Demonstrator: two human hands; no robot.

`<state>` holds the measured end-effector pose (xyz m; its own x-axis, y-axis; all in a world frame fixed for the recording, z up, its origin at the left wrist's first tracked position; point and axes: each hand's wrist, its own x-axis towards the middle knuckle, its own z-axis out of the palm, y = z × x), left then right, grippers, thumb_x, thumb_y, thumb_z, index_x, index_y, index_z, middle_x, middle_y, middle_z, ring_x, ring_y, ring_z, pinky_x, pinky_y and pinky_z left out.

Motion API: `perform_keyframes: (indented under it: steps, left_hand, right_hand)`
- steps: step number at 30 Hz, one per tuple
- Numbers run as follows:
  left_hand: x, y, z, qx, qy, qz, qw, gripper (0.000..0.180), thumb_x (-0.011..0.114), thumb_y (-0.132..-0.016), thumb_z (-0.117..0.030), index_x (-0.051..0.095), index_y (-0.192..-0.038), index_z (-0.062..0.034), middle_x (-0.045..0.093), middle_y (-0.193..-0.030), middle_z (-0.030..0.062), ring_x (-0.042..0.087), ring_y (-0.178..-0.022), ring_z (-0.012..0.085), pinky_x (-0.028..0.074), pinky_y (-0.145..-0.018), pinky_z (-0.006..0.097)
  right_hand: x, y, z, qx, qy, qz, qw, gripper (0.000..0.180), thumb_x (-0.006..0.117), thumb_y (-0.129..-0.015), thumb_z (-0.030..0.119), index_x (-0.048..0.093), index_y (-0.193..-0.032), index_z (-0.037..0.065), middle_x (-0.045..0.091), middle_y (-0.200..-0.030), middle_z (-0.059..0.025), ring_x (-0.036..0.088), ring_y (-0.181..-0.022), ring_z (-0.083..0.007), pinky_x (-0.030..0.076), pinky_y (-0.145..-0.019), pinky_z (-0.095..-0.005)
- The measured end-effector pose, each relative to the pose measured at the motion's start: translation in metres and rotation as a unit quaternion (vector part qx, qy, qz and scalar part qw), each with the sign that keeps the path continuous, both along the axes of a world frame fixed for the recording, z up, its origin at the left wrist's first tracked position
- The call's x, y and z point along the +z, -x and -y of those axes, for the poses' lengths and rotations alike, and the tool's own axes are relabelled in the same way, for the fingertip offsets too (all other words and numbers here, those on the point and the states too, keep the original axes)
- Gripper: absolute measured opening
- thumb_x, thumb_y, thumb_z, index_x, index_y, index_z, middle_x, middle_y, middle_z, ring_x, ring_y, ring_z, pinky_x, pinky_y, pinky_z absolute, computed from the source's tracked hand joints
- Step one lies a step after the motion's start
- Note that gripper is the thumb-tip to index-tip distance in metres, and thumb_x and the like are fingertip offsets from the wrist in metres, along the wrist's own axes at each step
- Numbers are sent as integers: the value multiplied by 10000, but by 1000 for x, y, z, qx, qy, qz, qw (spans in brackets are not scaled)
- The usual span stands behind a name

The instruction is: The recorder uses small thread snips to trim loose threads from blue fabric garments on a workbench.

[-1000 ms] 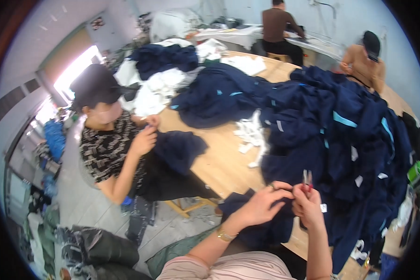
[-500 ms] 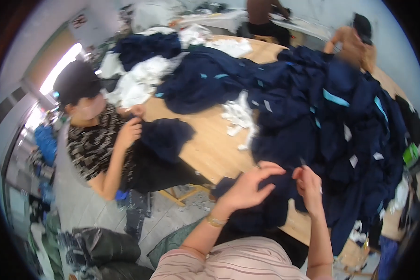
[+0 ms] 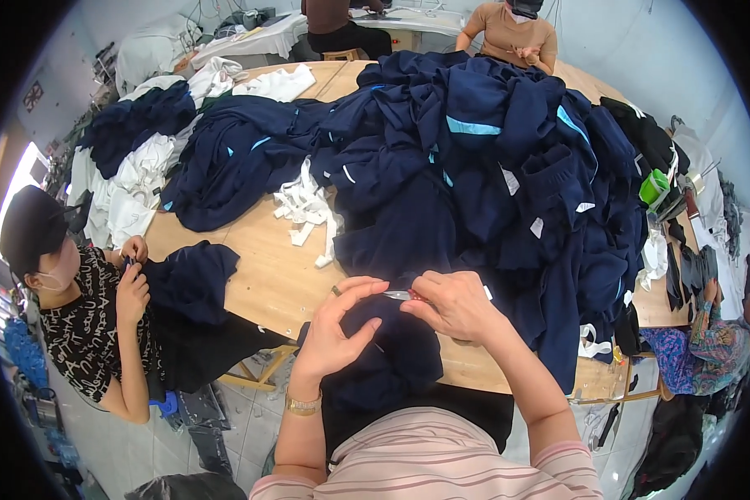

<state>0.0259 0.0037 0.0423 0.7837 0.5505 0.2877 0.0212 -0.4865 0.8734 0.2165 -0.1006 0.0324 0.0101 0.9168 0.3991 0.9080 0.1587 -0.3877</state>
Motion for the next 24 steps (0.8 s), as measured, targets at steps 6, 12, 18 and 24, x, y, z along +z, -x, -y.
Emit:
perform_keyframes:
  steps: [6, 12, 18, 24]
  left_hand:
    - [-1, 1, -2, -16, -3, 9, 1000, 412, 645, -712, 24, 620, -1116, -49, 588, -1152, 104, 574, -1073, 261, 441, -923, 332]
    - [-4, 2, -5, -38, 3, 8, 999, 416, 652, -706, 16, 618, -1117, -41, 588, -1150, 111, 570, -1087, 258, 439, -930, 334]
    - [-4, 1, -5, -52, 24, 14, 998, 415, 651, -704, 20, 619, -1113, -42, 585, -1156, 111, 565, -1097, 256, 435, -944, 332]
    - [-4, 3, -5, -39, 57, 18, 997, 429, 644, -696, 29, 614, -1119, -36, 580, -1158, 105, 563, -1100, 246, 430, -947, 324]
  right_hand:
    - [6, -2, -6, 30, 6, 86, 996, 379, 565, -876, 445, 563, -744, 89, 520, -657, -46, 568, -548, -212, 421, -485, -310]
    - [7, -3, -9, 54, 3, 86, 995, 382, 567, -871, 456, 540, -747, 95, 507, -672, -42, 557, -543, -210, 413, -484, -304]
    - [7, -4, -9, 64, 27, 57, 996, 360, 598, -850, 434, 564, -754, 89, 505, -673, -56, 547, -564, -246, 411, -516, -336]
    - [6, -9, -9, 75, -28, 25, 996, 339, 616, -846, 402, 548, -761, 82, 522, -684, -53, 566, -567, -230, 424, -505, -326]
